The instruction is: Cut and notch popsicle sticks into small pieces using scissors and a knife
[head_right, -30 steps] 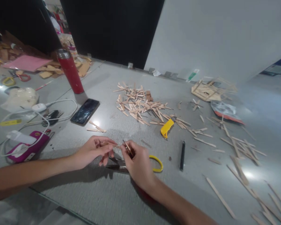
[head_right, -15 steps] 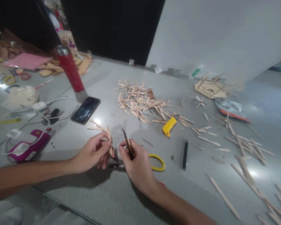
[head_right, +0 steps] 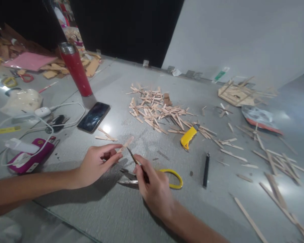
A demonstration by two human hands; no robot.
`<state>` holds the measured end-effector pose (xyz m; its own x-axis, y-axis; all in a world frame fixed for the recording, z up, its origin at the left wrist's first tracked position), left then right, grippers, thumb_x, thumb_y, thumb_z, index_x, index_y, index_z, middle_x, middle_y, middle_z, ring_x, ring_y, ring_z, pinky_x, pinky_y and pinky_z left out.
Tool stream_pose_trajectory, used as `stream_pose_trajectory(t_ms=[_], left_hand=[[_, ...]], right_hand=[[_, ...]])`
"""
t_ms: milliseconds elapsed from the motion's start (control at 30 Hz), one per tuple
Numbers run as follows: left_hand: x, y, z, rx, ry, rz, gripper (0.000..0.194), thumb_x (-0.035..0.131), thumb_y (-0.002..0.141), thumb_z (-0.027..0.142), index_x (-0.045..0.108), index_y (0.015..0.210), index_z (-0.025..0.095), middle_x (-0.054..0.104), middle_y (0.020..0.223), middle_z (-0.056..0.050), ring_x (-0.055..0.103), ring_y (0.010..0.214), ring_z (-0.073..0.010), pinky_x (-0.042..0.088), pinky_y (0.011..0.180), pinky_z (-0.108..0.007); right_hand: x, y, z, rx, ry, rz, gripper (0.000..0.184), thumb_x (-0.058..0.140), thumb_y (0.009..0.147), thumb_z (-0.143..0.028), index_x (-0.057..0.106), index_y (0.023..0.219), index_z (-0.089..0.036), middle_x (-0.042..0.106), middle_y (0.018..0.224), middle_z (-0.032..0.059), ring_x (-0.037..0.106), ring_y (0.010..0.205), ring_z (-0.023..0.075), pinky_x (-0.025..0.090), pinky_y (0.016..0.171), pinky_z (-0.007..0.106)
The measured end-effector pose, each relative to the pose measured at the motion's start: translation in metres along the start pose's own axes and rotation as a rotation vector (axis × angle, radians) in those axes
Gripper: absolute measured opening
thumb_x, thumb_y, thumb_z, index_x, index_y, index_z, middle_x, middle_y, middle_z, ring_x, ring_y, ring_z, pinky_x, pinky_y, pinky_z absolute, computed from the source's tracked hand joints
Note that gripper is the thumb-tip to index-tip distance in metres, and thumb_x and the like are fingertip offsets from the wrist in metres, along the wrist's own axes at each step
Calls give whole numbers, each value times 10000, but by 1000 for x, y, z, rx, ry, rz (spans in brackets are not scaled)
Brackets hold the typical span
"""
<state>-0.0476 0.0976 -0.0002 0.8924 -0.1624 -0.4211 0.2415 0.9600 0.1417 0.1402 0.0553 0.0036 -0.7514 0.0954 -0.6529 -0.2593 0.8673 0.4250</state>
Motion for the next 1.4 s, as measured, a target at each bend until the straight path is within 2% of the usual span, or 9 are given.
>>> stream_pose_trajectory(t_ms=[167, 333, 567, 833, 1000, 1067, 1200, 1333, 1400], left_hand=[[-1, 2, 6, 80, 120, -21, 243, 587, 1003, 273, 718, 840, 149, 615, 623, 19, 474, 532, -93, 363, 558, -213], [2, 2, 8, 107, 166, -42, 231, 571, 999, 244, 714, 838, 161, 642, 628, 17, 475, 513, -92, 357, 555, -213], [3, 1, 7, 111, 199, -53, 239, 553, 1007, 256, 719, 861, 165, 658, 650, 5, 501, 527, -101, 371, 557, -218], [5, -1, 3, 145, 246, -62, 270, 520, 1023, 301, 701, 874, 168, 636, 627, 14, 485, 502, -97, 394, 548, -212], [10, -2, -3, 182, 279, -69, 290, 472, 1038, 293, 648, 839, 175, 606, 621, 22, 463, 498, -93, 391, 550, -212], [11, -2, -5, 166, 278, -82, 286, 463, 1040, 290, 639, 844, 177, 618, 641, 14, 475, 515, -98, 397, 562, -218], [14, 0, -9, 106, 261, -119, 276, 464, 1032, 310, 638, 862, 182, 651, 687, -7, 525, 568, -116, 413, 594, -232], [14, 5, -8, 58, 231, -161, 259, 476, 1019, 296, 654, 876, 175, 662, 689, -14, 517, 566, -123, 398, 593, -238], [12, 8, -5, 24, 216, -212, 263, 479, 1018, 278, 677, 887, 165, 652, 661, -13, 516, 555, -128, 385, 577, -238]], right_hand=[[2, -2, -3, -134, -82, 7, 352, 534, 1014, -93, 649, 1336, -175, 815, 819, 40, 753, 609, 145, 557, 569, 219], [3, -5, -3, -189, -123, 14, 384, 522, 1029, -111, 657, 1384, -171, 825, 874, 67, 737, 598, 146, 568, 560, 242], [5, -7, -6, -278, -208, -22, 392, 500, 1036, -98, 649, 1397, -132, 800, 799, 63, 697, 563, 145, 531, 521, 258], [11, -12, -5, -281, -294, -99, 437, 461, 1037, -88, 601, 1451, -109, 722, 675, 34, 646, 528, 156, 491, 478, 256], [9, -6, -4, -46, -14, -84, 356, 494, 1028, -125, 695, 1321, -96, 811, 897, 107, 742, 670, 171, 579, 633, 261], [9, -2, -1, 83, 93, -78, 320, 520, 1014, -160, 747, 1232, -103, 808, 861, 95, 723, 624, 162, 571, 615, 259], [15, 3, 8, 346, 284, -134, 332, 536, 995, -292, 791, 1107, -112, 634, 560, -4, 555, 454, 132, 458, 468, 249], [24, 3, 18, 591, 495, -227, 404, 576, 956, -427, 773, 1103, -106, 542, 505, -40, 422, 403, 104, 322, 382, 224], [27, 3, 21, 659, 549, -261, 425, 600, 933, -468, 766, 1092, -111, 538, 496, -45, 380, 381, 93, 270, 354, 212]])
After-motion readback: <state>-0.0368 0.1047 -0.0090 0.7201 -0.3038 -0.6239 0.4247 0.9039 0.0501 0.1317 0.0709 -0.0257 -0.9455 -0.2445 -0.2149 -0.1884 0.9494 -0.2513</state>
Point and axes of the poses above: each hand's wrist, its own y-axis towards the middle knuckle, its own x-axis out of the palm, z = x × y, the point moved 6 cm from there along y, towards the middle knuckle
